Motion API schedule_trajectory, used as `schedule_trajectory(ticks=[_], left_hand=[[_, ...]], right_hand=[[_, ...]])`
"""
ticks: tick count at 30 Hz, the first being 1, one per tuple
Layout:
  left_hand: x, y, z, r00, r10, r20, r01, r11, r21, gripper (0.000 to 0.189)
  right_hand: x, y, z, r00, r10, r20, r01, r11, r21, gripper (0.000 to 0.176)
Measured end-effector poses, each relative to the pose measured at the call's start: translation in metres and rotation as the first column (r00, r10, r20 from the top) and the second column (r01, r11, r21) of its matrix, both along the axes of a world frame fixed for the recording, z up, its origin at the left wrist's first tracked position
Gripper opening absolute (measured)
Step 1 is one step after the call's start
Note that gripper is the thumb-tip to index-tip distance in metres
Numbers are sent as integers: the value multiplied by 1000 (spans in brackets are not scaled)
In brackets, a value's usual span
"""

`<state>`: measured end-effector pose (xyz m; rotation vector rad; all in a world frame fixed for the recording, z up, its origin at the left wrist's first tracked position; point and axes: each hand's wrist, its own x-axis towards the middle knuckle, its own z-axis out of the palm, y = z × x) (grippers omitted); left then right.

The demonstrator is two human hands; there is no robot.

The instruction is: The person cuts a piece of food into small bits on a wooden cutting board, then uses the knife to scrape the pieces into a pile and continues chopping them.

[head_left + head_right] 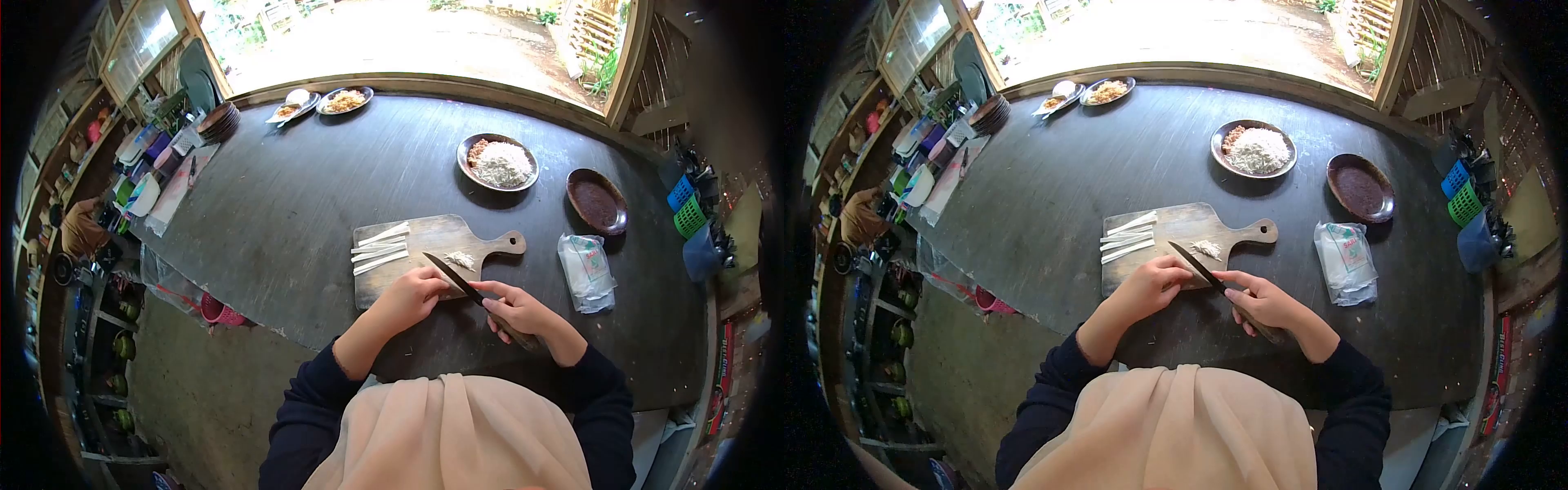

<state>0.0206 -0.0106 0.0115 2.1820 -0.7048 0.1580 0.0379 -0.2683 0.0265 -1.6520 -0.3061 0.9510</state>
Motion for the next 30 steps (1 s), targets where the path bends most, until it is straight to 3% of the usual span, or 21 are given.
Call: schedule_trajectory(ticks=[7, 9, 13, 25, 30], left_hand=[[2, 2, -8, 1000, -27, 15, 27, 1000, 3, 17], [5, 4, -11, 998, -66, 8, 65, 998, 26, 28], [2, 4, -9, 999, -51, -11, 52, 998, 36, 30], [-2, 1, -3, 999, -14, -41, 15, 999, 35, 16], [0, -1, -12, 999, -44, -14, 45, 998, 32, 13]], right_hand=[[1, -1, -3, 1000, 8, 0, -8, 1000, 15, 44], [2, -1, -6, 1000, 1, -13, 0, 999, 33, 44], [1, 0, 0, 1000, -2, -16, 2, 1000, 24, 43], [-8, 0, 3, 999, 14, 34, -14, 1000, -8, 44], [-21, -4, 23, 982, 1, 190, 13, 997, -74, 46]])
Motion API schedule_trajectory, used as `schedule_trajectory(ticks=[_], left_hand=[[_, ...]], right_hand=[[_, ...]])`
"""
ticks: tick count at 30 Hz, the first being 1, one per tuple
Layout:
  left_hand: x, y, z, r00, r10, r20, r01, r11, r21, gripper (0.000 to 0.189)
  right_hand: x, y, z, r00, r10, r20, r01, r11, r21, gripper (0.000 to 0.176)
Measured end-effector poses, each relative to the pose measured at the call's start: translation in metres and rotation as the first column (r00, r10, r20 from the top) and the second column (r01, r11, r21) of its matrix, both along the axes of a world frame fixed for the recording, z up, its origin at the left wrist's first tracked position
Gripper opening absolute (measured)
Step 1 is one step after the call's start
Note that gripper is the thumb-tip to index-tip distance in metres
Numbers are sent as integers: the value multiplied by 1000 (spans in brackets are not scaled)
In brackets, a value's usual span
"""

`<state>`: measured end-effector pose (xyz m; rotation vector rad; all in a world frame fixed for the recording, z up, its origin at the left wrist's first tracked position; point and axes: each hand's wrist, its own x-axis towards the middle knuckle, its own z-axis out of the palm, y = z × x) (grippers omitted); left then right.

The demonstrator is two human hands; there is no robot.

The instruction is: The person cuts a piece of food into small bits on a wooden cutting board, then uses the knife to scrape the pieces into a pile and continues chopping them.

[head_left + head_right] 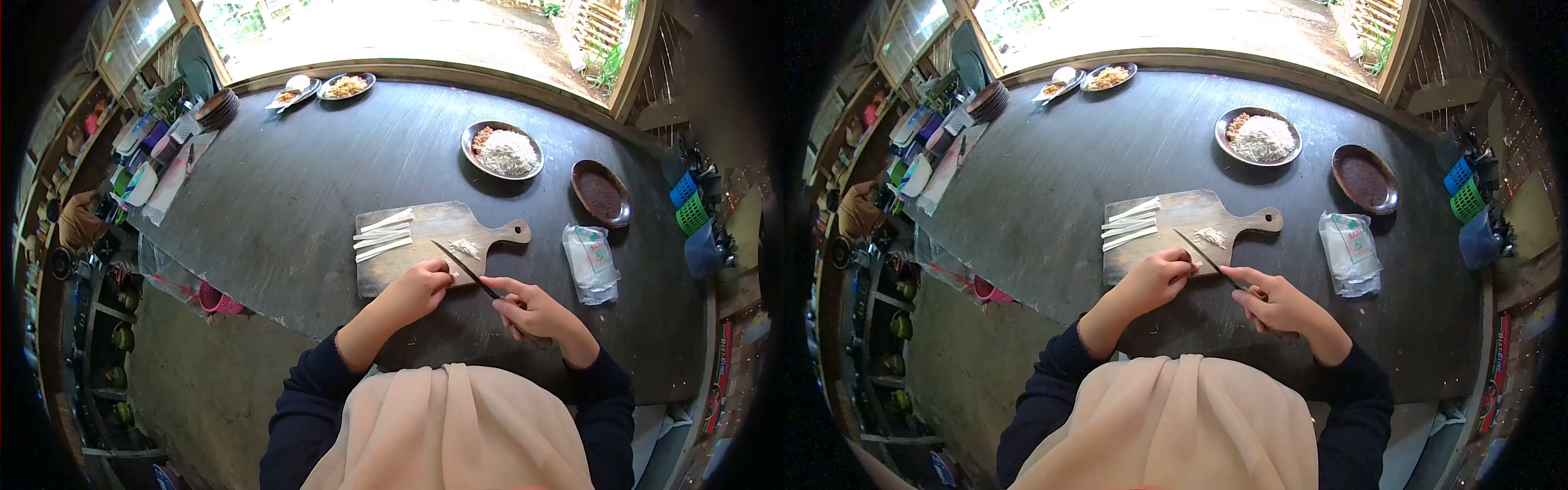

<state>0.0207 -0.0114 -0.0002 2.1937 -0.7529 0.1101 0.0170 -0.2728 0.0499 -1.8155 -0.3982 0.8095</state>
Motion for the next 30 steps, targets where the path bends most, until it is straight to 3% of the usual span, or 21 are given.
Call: schedule_trajectory(ticks=[3, 12, 16, 21, 30], left_hand=[[-3, -2, 2, 1000, 19, 6, -18, 999, -52, 13], [-8, -6, 2, 992, 115, 55, -116, 993, 5, 17], [-9, -1, 9, 995, 98, -37, -97, 995, 12, 17], [-10, -2, 11, 995, 97, -34, -97, 995, -20, 17], [-8, 0, 7, 997, 73, -17, -73, 997, 1, 17]], right_hand=[[-14, -4, 9, 990, 14, 142, 0, 995, -96, 48], [-38, -8, 11, 981, -34, 189, 54, 993, -103, 42], [-39, -8, 10, 979, 15, 202, 8, 993, -117, 41], [-39, -6, 4, 926, 13, 376, 35, 992, -121, 40], [-41, -4, -1, 918, 2, 397, 28, 997, -69, 40]])
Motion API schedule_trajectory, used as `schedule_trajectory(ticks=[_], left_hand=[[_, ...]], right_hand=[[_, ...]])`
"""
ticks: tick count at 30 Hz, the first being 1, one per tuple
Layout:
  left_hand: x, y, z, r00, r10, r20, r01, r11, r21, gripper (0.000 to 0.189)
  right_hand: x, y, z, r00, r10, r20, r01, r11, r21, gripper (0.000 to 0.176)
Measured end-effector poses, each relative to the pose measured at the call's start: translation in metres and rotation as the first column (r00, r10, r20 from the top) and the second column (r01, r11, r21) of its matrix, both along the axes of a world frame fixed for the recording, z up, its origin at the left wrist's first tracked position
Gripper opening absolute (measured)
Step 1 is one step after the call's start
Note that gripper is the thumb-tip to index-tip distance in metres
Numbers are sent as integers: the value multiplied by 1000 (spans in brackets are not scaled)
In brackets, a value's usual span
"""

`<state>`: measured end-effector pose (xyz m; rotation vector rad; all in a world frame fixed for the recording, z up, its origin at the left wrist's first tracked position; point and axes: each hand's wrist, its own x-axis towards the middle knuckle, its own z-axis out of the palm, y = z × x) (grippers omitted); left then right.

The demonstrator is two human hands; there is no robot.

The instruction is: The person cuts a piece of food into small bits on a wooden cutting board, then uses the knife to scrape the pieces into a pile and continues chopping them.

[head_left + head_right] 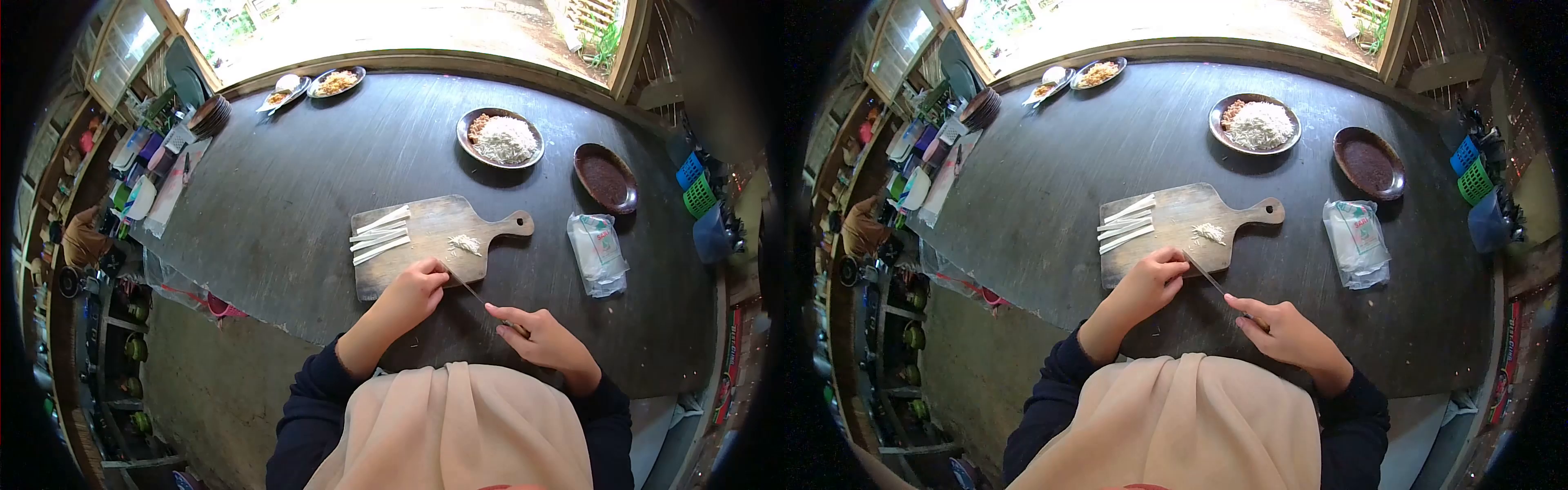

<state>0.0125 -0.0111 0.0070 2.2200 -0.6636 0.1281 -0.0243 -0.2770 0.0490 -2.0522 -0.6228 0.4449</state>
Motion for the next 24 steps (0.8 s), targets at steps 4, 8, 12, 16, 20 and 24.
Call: schedule_trajectory(ticks=[4, 8, 12, 16, 20, 24], left_hand=[[-1, 0, 3, 1000, 6, -28, -7, 1000, -11, 17], [0, 1, 3, 1000, 3, -23, -2, 1000, 30, 17], [0, 0, 5, 1000, 9, -16, -8, 1000, 24, 15], [1, 2, 3, 1000, 4, -26, -3, 999, 47, 15], [0, 1, 6, 999, -3, -38, 4, 1000, 30, 16], [1, 1, 6, 1000, 0, -22, 0, 1000, 27, 17]], right_hand=[[-1, 1, 1, 998, -5, -58, 5, 1000, 0, 40], [-1, 2, 1, 997, -8, -71, 7, 1000, -14, 40], [-5, 6, 8, 998, -18, -56, 17, 999, -31, 41], [-7, 7, 12, 997, -18, -71, 17, 1000, -25, 41], [-7, 9, 14, 996, -37, -77, 34, 999, -34, 41], [-7, 9, 14, 994, -45, -104, 38, 997, -61, 41]])
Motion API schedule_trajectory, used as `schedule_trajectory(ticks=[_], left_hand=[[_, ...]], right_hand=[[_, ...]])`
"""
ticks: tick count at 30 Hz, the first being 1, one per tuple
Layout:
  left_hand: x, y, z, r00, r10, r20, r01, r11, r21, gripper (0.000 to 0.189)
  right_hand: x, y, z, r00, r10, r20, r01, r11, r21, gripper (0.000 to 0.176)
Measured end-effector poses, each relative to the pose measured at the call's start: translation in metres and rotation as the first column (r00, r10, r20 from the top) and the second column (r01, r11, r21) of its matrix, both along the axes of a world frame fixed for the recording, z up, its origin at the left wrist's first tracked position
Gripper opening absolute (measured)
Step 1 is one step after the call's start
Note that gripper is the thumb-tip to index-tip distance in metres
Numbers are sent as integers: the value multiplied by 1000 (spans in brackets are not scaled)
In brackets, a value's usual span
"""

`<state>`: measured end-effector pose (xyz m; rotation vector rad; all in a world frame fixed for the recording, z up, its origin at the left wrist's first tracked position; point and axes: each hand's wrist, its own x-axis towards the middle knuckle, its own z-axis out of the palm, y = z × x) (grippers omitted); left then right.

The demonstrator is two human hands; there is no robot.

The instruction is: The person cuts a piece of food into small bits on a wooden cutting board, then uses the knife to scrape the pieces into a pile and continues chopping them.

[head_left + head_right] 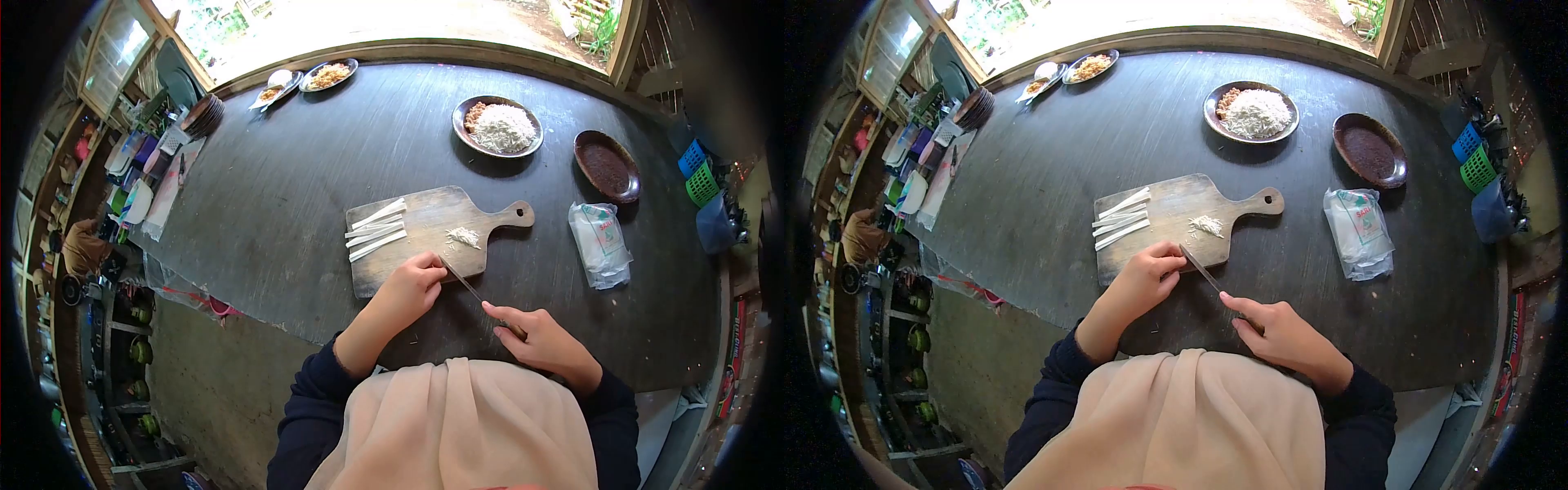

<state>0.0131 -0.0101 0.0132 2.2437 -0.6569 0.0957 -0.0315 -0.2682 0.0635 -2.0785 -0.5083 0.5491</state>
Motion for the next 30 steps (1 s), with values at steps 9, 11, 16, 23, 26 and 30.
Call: schedule_trajectory(ticks=[9, 11, 16, 23, 26, 30], left_hand=[[0, 0, 0, 1000, 1, -30, -1, 1000, -15, 17], [0, 0, -2, 1000, -3, -17, 3, 1000, -20, 17], [-1, 0, -1, 1000, 8, -21, -8, 1000, -17, 17], [0, 1, -2, 999, 12, -52, -13, 1000, -20, 17], [-1, 1, -1, 999, 10, -45, -11, 1000, -25, 18], [0, 1, -3, 999, 14, -33, -15, 1000, -28, 18]], right_hand=[[5, 5, -19, 999, -33, 32, 31, 997, 66, 40], [3, 5, -17, 999, -39, 37, 37, 998, 54, 40], [-1, 2, -11, 1000, -23, 18, 23, 999, 24, 41], [-1, -1, -6, 1000, -9, 6, 9, 1000, 15, 42], [-1, -1, -2, 1000, -14, -15, 14, 1000, 17, 42], [-1, -1, 0, 999, -21, -36, 21, 1000, 12, 42]])
